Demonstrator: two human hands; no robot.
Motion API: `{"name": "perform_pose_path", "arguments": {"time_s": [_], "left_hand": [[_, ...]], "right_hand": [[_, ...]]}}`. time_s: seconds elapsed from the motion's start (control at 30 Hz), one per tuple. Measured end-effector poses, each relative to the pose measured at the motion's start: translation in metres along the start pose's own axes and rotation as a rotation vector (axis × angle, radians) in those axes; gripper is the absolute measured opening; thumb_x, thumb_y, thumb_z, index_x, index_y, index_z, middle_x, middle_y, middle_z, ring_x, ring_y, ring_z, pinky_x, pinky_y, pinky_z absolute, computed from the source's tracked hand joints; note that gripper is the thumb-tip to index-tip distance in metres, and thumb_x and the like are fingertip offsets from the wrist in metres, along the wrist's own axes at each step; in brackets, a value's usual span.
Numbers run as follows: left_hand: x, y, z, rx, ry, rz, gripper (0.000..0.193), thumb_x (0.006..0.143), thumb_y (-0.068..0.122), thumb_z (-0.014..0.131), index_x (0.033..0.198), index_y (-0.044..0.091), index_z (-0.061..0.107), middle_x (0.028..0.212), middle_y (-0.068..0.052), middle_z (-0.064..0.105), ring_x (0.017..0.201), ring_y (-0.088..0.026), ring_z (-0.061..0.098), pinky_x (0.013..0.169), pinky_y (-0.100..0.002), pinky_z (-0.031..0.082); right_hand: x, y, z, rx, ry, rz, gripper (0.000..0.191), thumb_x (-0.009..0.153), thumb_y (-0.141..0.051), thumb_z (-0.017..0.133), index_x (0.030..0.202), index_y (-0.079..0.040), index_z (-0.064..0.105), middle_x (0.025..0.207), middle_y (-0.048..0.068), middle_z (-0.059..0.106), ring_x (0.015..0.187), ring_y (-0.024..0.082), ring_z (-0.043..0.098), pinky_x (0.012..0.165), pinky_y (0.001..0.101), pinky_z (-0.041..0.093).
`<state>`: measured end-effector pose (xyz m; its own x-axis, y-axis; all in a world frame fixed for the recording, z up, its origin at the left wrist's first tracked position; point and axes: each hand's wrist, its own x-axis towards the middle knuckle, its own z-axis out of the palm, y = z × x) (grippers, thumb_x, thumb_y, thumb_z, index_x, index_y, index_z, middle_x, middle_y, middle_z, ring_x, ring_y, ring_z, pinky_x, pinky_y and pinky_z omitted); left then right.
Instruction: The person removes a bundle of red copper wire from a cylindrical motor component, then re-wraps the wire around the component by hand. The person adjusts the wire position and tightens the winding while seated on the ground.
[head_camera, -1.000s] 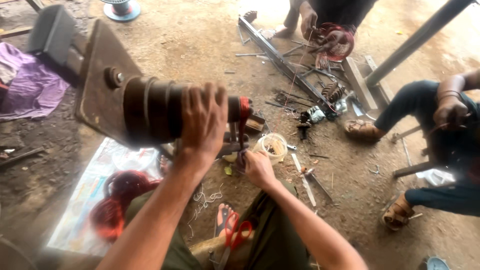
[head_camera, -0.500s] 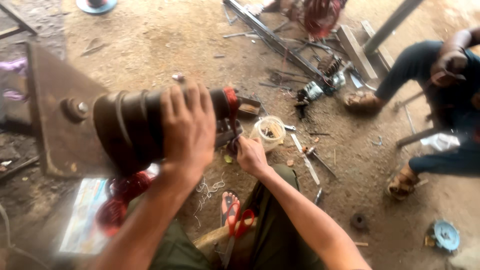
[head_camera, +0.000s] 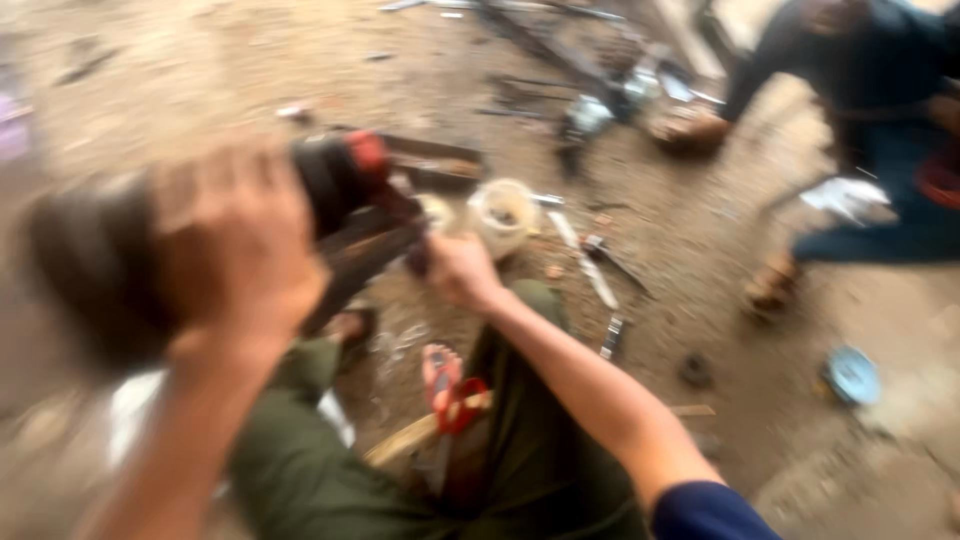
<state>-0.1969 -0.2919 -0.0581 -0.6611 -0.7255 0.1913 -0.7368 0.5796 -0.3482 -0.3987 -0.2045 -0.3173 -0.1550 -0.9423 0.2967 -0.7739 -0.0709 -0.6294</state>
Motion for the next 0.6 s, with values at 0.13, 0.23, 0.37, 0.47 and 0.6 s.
{"name": "perform_pose_path", "arguments": {"time_s": [0.13, 0.23, 0.37, 0.47, 0.6], "left_hand": [[0.003, -0.010, 0.008, -0.122, 0.136, -0.013, 0.060, 0.070, 0.015, 0.082, 0.126, 0.004, 0.062, 0.121, -0.015, 0.067, 0.116, -0.032, 0.065, 0.111, -0.053, 0.043], [0.010, -0.010, 0.012, -0.133, 0.194, -0.037, 0.054, 0.075, 0.016, 0.081, 0.125, 0.006, 0.062, 0.119, -0.014, 0.068, 0.113, -0.029, 0.065, 0.109, -0.052, 0.044], [0.018, -0.002, 0.015, -0.098, 0.192, -0.036, 0.049, 0.081, 0.020, 0.079, 0.125, 0.006, 0.062, 0.116, -0.014, 0.068, 0.107, -0.029, 0.065, 0.106, -0.051, 0.046], [0.023, 0.006, 0.017, -0.058, 0.211, -0.010, 0.049, 0.083, 0.021, 0.080, 0.126, 0.006, 0.063, 0.116, -0.014, 0.068, 0.107, -0.029, 0.066, 0.104, -0.050, 0.048], [0.032, 0.009, 0.022, -0.046, 0.279, 0.014, 0.045, 0.083, 0.025, 0.081, 0.121, 0.007, 0.064, 0.118, -0.013, 0.069, 0.113, -0.029, 0.066, 0.105, -0.050, 0.048]], "right_hand": [[0.002, -0.010, 0.004, -0.004, -0.041, 0.030, 0.009, 0.099, -0.012, 0.057, 0.099, -0.003, 0.060, 0.071, 0.021, 0.067, 0.066, 0.043, 0.065, 0.063, 0.0551, 0.050], [0.001, -0.015, 0.004, 0.056, -0.178, 0.273, 0.014, 0.102, -0.015, 0.053, 0.101, -0.003, 0.061, 0.077, 0.022, 0.070, 0.070, 0.043, 0.067, 0.069, 0.0543, 0.051], [0.003, -0.011, 0.002, 0.075, -0.218, 0.409, 0.019, 0.104, -0.016, 0.052, 0.105, -0.001, 0.063, 0.090, 0.022, 0.072, 0.082, 0.039, 0.071, 0.077, 0.0504, 0.052], [0.004, -0.008, -0.002, 0.119, -0.188, 0.411, 0.021, 0.102, -0.016, 0.053, 0.109, -0.001, 0.067, 0.095, 0.023, 0.072, 0.088, 0.040, 0.070, 0.079, 0.0491, 0.052], [-0.001, -0.020, -0.020, 0.111, -0.187, 0.381, 0.021, 0.099, -0.012, 0.053, 0.108, -0.004, 0.070, 0.093, 0.023, 0.071, 0.087, 0.042, 0.069, 0.079, 0.0491, 0.052]]}}
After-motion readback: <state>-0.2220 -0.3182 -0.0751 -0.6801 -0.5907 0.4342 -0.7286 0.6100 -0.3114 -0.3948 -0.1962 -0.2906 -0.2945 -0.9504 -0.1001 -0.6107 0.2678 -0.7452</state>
